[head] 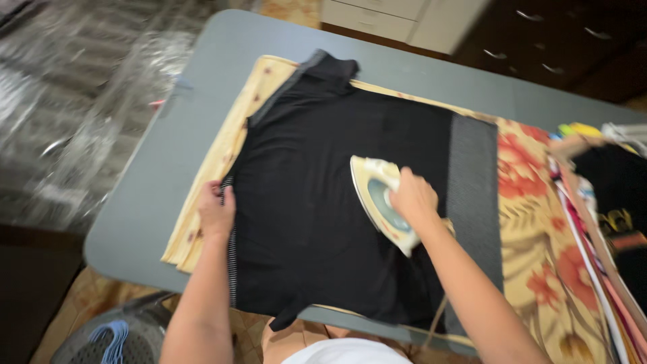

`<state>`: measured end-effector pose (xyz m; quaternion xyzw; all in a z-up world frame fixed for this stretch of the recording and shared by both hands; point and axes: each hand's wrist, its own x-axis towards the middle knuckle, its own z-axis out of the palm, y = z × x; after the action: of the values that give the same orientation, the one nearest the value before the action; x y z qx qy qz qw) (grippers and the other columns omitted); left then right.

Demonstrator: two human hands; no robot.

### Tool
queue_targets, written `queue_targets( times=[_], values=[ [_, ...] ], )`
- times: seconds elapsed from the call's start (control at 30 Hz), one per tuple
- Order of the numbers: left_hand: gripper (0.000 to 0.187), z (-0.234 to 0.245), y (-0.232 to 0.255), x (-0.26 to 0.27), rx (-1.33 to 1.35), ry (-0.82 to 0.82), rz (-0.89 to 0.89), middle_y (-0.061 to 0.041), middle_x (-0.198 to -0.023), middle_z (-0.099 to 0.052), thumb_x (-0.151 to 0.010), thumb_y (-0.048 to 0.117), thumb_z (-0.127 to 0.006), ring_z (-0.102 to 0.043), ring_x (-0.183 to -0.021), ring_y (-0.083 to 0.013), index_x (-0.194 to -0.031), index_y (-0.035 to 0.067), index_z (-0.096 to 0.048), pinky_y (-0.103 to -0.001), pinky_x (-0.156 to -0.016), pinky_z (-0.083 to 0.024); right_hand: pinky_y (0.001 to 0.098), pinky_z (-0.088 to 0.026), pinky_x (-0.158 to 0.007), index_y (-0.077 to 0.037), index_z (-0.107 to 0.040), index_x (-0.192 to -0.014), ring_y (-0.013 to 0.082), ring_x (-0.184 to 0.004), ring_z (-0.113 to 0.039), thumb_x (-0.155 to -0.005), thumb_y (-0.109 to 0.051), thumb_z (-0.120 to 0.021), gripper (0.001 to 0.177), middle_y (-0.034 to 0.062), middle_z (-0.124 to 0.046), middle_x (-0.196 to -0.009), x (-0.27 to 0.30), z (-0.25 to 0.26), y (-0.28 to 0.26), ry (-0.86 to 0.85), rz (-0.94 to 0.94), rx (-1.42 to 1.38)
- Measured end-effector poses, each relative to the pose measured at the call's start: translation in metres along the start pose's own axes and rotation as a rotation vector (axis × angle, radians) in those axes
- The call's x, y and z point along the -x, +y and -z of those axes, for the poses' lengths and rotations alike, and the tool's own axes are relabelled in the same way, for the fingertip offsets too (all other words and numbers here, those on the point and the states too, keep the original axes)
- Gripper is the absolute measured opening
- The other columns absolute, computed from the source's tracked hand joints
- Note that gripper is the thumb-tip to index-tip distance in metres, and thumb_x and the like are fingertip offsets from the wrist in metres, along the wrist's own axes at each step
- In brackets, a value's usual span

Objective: The person irons a black t-shirt on a table using a steam iron. They smooth the fabric, iron the front and back, and flip the shirt to continue ironing different sections.

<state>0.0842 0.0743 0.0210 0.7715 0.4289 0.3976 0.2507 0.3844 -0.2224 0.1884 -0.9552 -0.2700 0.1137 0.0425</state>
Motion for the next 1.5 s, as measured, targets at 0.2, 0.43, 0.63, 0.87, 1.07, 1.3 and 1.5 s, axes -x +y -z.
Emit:
queue_targets(
  times=[0.2, 0.43, 0.63, 0.87, 1.07, 1.3, 1.5],
  values=[
    [0.029, 0.002, -0.005, -0.002, -0.051, -0.041, 0.025, -0.013, -0.089, -0.064, -0.098, 0.018, -0.074, -0.064, -0.078, -0.0311, -0.118, 0.002, -0.060, -0.044, -0.074, -0.052, 0.0504, -0.057, -0.087, -0.009, -0.066, -0.107, 0.0411, -0.101, -0.071, -0.079, -0.021, -0.073, 0.031, 0.0210, -0.074, -0.105, 0.031, 0.003, 0.023, -0.037, -0.004, -0.041],
    [0.041, 0.012, 0.016, -0.003, 0.006, -0.064, 0.141, -0.010, -0.086, -0.066, -0.091, 0.014, -0.072, -0.066, -0.075, -0.0280, -0.126, 0.001, -0.056, -0.041, -0.073, -0.053, 0.0517, -0.057, -0.077, -0.017, -0.061, -0.105, 0.0366, -0.088, -0.074, -0.081, -0.033, -0.074, 0.032, 0.0126, -0.077, -0.087, 0.175, -0.007, 0.072, -0.196, 0.041, 0.032],
    [0.066, -0.021, 0.089, 0.011, -0.370, 0.217, -0.265, -0.030, -0.140, -0.054, -0.082, 0.015, -0.070, -0.045, -0.138, -0.0491, -0.140, -0.006, -0.047, -0.059, -0.111, -0.040, 0.0529, -0.057, -0.082, -0.014, -0.060, -0.110, 0.0393, -0.093, -0.073, -0.083, -0.031, -0.075, 0.035, 0.0167, -0.075, -0.093, 0.121, -0.004, 0.112, -0.052, -0.114, 0.064],
    [0.067, -0.092, 0.204, 0.124, 0.008, -0.507, -0.481, -0.028, -0.149, -0.042, -0.077, 0.021, -0.072, -0.031, -0.146, -0.0464, -0.137, 0.001, -0.050, -0.073, -0.110, -0.027, 0.0500, -0.055, -0.090, -0.010, -0.070, -0.116, 0.0394, -0.107, -0.069, -0.076, -0.023, -0.077, 0.043, 0.0194, -0.074, -0.111, 0.042, 0.013, 0.167, 0.107, -0.307, -0.099],
    [0.066, -0.086, 0.206, 0.175, -0.034, -0.760, -0.632, -0.024, -0.158, -0.037, -0.089, 0.029, -0.066, -0.029, -0.150, -0.0405, -0.145, 0.001, -0.046, -0.062, -0.119, -0.021, 0.0505, -0.056, -0.088, -0.015, -0.065, -0.118, 0.0389, -0.101, -0.071, -0.078, -0.029, -0.075, 0.043, 0.0167, -0.075, -0.105, 0.130, 0.004, 0.161, -0.059, -0.222, -0.072],
    [0.073, -0.092, 0.202, 0.166, -0.105, -0.793, -0.622, -0.025, -0.156, -0.036, -0.089, 0.035, -0.064, -0.028, -0.148, -0.0409, -0.147, -0.003, -0.043, -0.061, -0.118, -0.020, 0.0524, -0.056, -0.082, -0.019, -0.063, -0.106, 0.0368, -0.096, -0.073, -0.083, -0.039, -0.071, 0.031, 0.0118, -0.078, -0.093, 0.215, 0.006, 0.139, -0.171, -0.269, 0.016],
    [0.078, -0.125, 0.205, 0.126, -0.231, -0.750, -0.538, -0.024, -0.160, -0.031, -0.090, 0.041, -0.063, -0.024, -0.151, -0.0391, -0.151, -0.001, -0.037, -0.060, -0.119, -0.020, 0.0534, -0.054, -0.087, -0.011, -0.064, -0.112, 0.0416, -0.101, -0.071, -0.081, -0.034, -0.075, 0.040, 0.0195, -0.075, -0.105, 0.099, -0.002, 0.152, 0.051, -0.261, -0.044]
  ],
)
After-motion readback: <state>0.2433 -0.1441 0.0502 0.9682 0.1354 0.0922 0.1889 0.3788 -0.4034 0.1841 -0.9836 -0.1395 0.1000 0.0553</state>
